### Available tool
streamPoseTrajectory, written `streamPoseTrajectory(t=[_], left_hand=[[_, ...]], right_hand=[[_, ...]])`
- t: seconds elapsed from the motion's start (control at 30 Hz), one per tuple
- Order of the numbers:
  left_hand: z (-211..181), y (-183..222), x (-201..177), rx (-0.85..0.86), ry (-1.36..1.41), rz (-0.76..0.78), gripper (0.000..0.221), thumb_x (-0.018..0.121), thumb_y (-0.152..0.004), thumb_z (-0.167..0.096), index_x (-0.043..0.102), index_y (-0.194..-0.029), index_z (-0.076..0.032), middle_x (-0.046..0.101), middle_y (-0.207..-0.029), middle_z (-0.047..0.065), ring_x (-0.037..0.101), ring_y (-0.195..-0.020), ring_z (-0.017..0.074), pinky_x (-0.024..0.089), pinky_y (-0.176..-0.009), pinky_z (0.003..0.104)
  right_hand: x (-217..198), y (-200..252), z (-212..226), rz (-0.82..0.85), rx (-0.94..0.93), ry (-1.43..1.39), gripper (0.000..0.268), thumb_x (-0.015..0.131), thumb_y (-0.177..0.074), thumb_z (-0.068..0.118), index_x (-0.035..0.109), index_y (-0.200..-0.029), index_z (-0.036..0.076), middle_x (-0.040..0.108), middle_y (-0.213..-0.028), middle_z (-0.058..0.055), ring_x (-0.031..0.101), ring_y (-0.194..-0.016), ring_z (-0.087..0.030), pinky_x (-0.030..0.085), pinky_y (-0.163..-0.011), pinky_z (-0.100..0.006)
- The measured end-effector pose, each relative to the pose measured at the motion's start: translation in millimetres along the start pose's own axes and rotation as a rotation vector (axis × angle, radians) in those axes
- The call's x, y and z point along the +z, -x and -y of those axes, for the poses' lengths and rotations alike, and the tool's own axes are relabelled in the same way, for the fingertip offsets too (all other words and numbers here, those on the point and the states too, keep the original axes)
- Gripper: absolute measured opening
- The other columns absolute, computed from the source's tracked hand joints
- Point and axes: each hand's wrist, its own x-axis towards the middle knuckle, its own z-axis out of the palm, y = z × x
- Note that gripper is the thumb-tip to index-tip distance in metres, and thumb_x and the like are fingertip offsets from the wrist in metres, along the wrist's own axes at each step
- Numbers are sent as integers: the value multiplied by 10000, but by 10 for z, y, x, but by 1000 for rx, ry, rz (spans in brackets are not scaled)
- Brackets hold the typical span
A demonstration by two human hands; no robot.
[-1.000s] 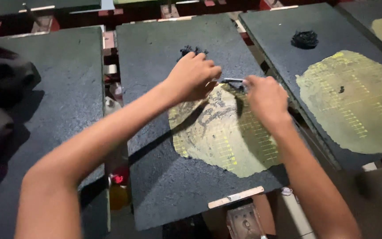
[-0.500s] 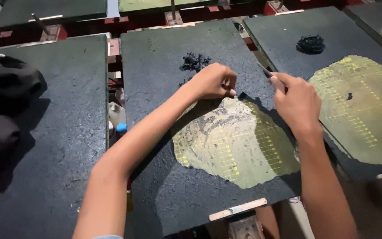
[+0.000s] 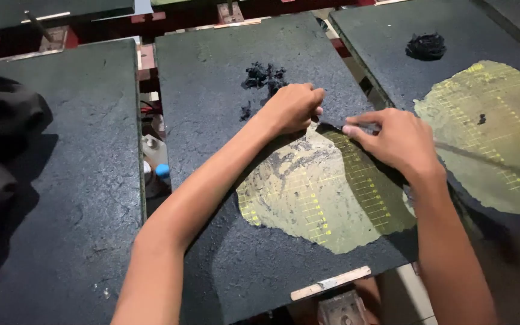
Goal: The person is using a metal ruler and a small scraper to remove dried ink or emulsion from a screen printing mesh.
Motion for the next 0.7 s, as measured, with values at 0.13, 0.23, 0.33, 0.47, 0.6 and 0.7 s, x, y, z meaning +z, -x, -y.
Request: streamPoseTrajectory(t=[0.13,0.23,0.33,0.47,0.6,0.7], left_hand=[[42,-11,-22,-37,9,-13,190,654,-980,-266,586,-1012,-91,618,-887,134,705,-765,419,588,-707,539],[343,-2,-72,-153,192,-75,220,703,-965,-243,538,-1071,-142,592,-1018,138,723,-855,424,583,-773,590],[614,160,-607,-136,170,-541,241,569,-932,68,444,-813,-100,634,-786,98,645,-763,265,464,-634,381],[624,423,-678,-184,194,-748,190,700,-967,7,596,-1088,-95,709,-843,44,660,-719,153,562,-540,276],[562,433,-636,-101,227,-734,375,787,-934,-21,683,-1289,-85,806,-947,1,798,-817,117,594,-549,225],[624,414,-588,-142,287,-786,401,705,-953,41,655,-1322,-107,822,-1016,74,820,-868,136,713,-692,257]], right_hand=[[25,21,55,8,-40,-8,347,668,-923,492,792,-1207,335,752,-934,-242,704,-962,-496,536,-858,-580],[143,-7,104,32,-82,-40,355,660,-948,498,803,-1204,299,729,-889,-240,693,-880,-472,518,-853,-559],[270,-211,49,30,-81,15,412,571,-976,574,728,-1293,363,766,-1130,-59,525,-479,-158,421,-479,-282],[309,-204,45,29,-109,27,435,532,-985,583,733,-1314,384,687,-909,-45,583,-571,-233,389,-500,-343],[253,-227,10,26,-44,101,436,508,-995,613,669,-1354,427,717,-1087,-142,352,-411,-114,275,-416,-220],[186,-192,-122,-176,-80,-1,398,549,-1020,576,757,-1291,372,736,-1076,-115,644,-665,-205,404,-427,-291]])
